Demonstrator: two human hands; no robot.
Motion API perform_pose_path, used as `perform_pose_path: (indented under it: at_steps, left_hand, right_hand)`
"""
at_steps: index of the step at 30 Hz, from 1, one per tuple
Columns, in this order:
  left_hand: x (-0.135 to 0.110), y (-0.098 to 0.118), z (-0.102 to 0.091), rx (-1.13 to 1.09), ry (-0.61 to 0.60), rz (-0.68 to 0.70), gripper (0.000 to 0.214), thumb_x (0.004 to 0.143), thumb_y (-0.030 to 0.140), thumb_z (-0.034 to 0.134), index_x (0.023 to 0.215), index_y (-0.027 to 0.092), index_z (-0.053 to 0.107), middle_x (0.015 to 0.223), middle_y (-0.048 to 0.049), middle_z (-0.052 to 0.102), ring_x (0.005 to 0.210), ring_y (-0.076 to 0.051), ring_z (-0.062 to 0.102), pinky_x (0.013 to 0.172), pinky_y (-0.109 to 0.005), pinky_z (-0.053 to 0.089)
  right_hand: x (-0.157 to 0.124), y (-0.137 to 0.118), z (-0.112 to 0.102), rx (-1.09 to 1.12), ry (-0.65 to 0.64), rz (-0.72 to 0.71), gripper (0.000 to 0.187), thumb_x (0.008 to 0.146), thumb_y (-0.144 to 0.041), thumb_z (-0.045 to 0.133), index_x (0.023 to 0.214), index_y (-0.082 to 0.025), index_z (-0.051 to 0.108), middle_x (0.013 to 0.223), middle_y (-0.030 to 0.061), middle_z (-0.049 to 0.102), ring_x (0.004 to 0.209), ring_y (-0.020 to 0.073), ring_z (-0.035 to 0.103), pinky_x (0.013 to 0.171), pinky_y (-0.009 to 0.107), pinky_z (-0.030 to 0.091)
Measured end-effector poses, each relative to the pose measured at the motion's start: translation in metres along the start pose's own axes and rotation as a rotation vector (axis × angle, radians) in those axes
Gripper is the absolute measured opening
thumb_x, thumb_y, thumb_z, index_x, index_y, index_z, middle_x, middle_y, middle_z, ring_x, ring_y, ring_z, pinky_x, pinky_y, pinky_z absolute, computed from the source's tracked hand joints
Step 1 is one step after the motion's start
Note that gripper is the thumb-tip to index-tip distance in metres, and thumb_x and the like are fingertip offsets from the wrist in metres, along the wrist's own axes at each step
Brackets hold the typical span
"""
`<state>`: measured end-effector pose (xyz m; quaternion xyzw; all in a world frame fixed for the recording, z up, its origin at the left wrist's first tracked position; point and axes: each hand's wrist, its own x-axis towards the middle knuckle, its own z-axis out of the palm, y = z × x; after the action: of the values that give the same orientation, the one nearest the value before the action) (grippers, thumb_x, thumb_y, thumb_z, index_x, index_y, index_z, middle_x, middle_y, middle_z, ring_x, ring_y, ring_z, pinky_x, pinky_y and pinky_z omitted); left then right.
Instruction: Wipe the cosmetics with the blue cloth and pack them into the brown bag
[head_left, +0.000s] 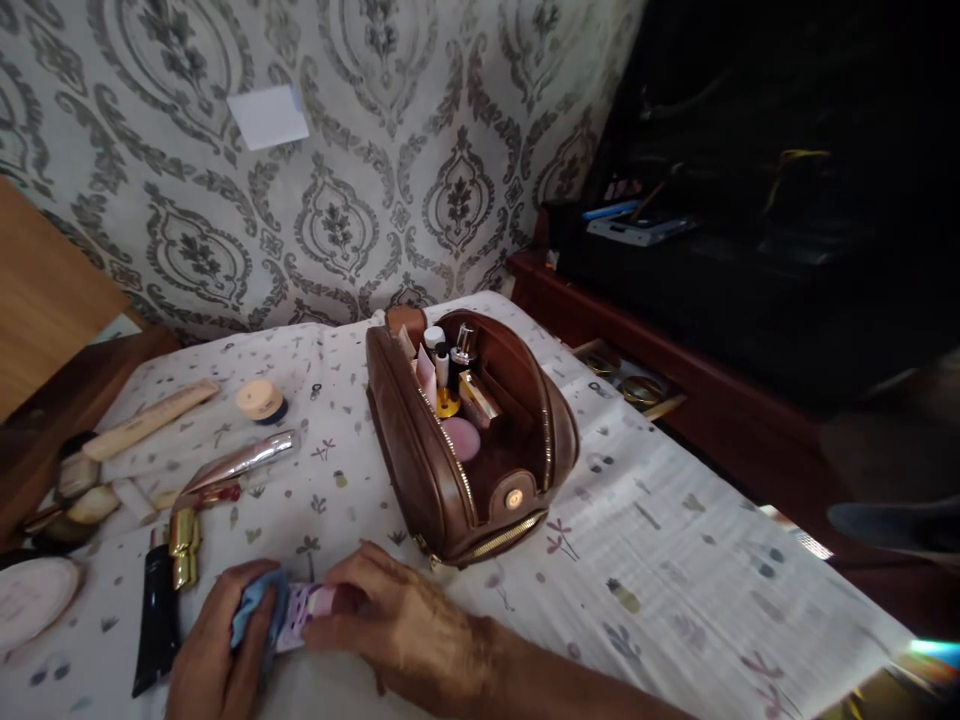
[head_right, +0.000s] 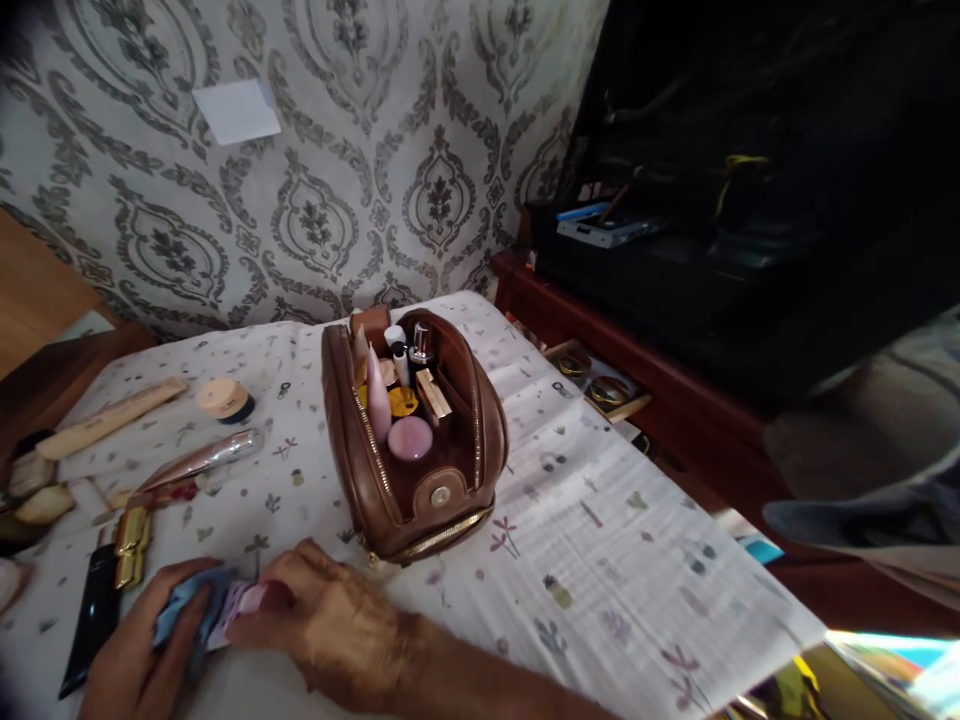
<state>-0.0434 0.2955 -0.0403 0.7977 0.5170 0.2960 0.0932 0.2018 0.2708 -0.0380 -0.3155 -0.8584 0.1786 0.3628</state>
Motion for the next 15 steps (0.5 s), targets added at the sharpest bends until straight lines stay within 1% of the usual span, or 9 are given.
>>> perform_pose_path:
  at_steps: [2, 3, 5, 6, 9, 11, 13, 15]
  left_hand:
    - [-0.005, 0.002, -0.002, -0.028, 0.014, -0.019, 0.025, 0.095, 0.039, 0.045, 0.109, 0.027, 0.062, 0.104, -0.0044, 0.072, 0.094, -0.024, 0.07, 0.082, -0.036, 0.06]
    - [-0.007, 0.002, -0.003, -0.049, 0.022, -0.007, 0.027, 0.095, 0.039, 0.044, 0.11, 0.027, 0.063, 0.107, -0.0058, 0.071, 0.097, -0.025, 0.07, 0.084, -0.038, 0.06]
    - [-0.012, -0.001, -0.002, -0.083, 0.009, 0.055, 0.029, 0.094, 0.04, 0.046, 0.111, 0.028, 0.066, 0.111, -0.0073, 0.071, 0.101, -0.027, 0.068, 0.088, -0.042, 0.059]
    - [-0.013, -0.004, -0.002, -0.085, -0.02, 0.095, 0.03, 0.092, 0.042, 0.049, 0.112, 0.029, 0.067, 0.112, -0.0073, 0.071, 0.103, -0.028, 0.067, 0.089, -0.043, 0.059]
    - [-0.011, -0.013, 0.0, -0.017, -0.098, 0.208, 0.035, 0.088, 0.047, 0.057, 0.117, 0.032, 0.068, 0.113, -0.0057, 0.073, 0.105, -0.028, 0.068, 0.089, -0.041, 0.06]
    - [-0.009, -0.021, 0.0, 0.057, -0.107, 0.286, 0.037, 0.088, 0.047, 0.058, 0.121, 0.033, 0.066, 0.114, -0.0047, 0.073, 0.103, -0.027, 0.069, 0.087, -0.039, 0.06]
    - [-0.007, -0.028, -0.001, 0.134, -0.109, 0.371, 0.039, 0.089, 0.046, 0.057, 0.125, 0.033, 0.064, 0.114, -0.0039, 0.073, 0.102, -0.025, 0.07, 0.086, -0.036, 0.061]
    - [-0.007, -0.035, -0.004, 0.206, -0.102, 0.429, 0.039, 0.091, 0.044, 0.055, 0.126, 0.032, 0.062, 0.114, -0.0037, 0.073, 0.101, -0.024, 0.071, 0.086, -0.034, 0.061]
  right_hand:
    - [0.001, -0.002, 0.001, 0.012, -0.005, 0.036, 0.03, 0.098, -0.017, 0.047, 0.122, -0.025, 0.063, 0.11, 0.0066, 0.059, 0.102, 0.0166, 0.052, 0.088, 0.027, 0.052]
    - [0.002, -0.002, 0.002, 0.024, -0.003, 0.059, 0.028, 0.1, -0.02, 0.046, 0.12, -0.025, 0.064, 0.11, 0.0066, 0.059, 0.101, 0.0159, 0.053, 0.088, 0.027, 0.052]
    - [0.003, -0.002, 0.005, 0.052, 0.025, 0.105, 0.026, 0.102, -0.027, 0.045, 0.118, -0.024, 0.065, 0.11, 0.0069, 0.058, 0.101, 0.0149, 0.054, 0.089, 0.027, 0.052]
    - [0.003, -0.002, 0.006, 0.065, 0.039, 0.124, 0.026, 0.102, -0.03, 0.046, 0.118, -0.024, 0.066, 0.111, 0.007, 0.058, 0.102, 0.0148, 0.055, 0.09, 0.027, 0.052]
    - [0.003, -0.001, 0.007, 0.063, 0.046, 0.138, 0.025, 0.1, -0.033, 0.051, 0.118, -0.023, 0.065, 0.111, 0.0061, 0.057, 0.105, 0.015, 0.055, 0.094, 0.028, 0.05]
    - [0.003, 0.0, 0.008, 0.033, 0.035, 0.117, 0.024, 0.099, -0.032, 0.052, 0.118, -0.024, 0.065, 0.111, 0.0055, 0.057, 0.106, 0.0152, 0.054, 0.096, 0.028, 0.05]
    - [0.002, 0.001, 0.008, -0.003, 0.035, 0.096, 0.024, 0.1, -0.031, 0.051, 0.118, -0.025, 0.065, 0.111, 0.0051, 0.057, 0.106, 0.0152, 0.053, 0.095, 0.027, 0.049]
    - [0.002, 0.001, 0.008, -0.038, 0.04, 0.082, 0.024, 0.1, -0.031, 0.049, 0.117, -0.026, 0.066, 0.11, 0.0047, 0.057, 0.106, 0.0151, 0.053, 0.093, 0.026, 0.05]
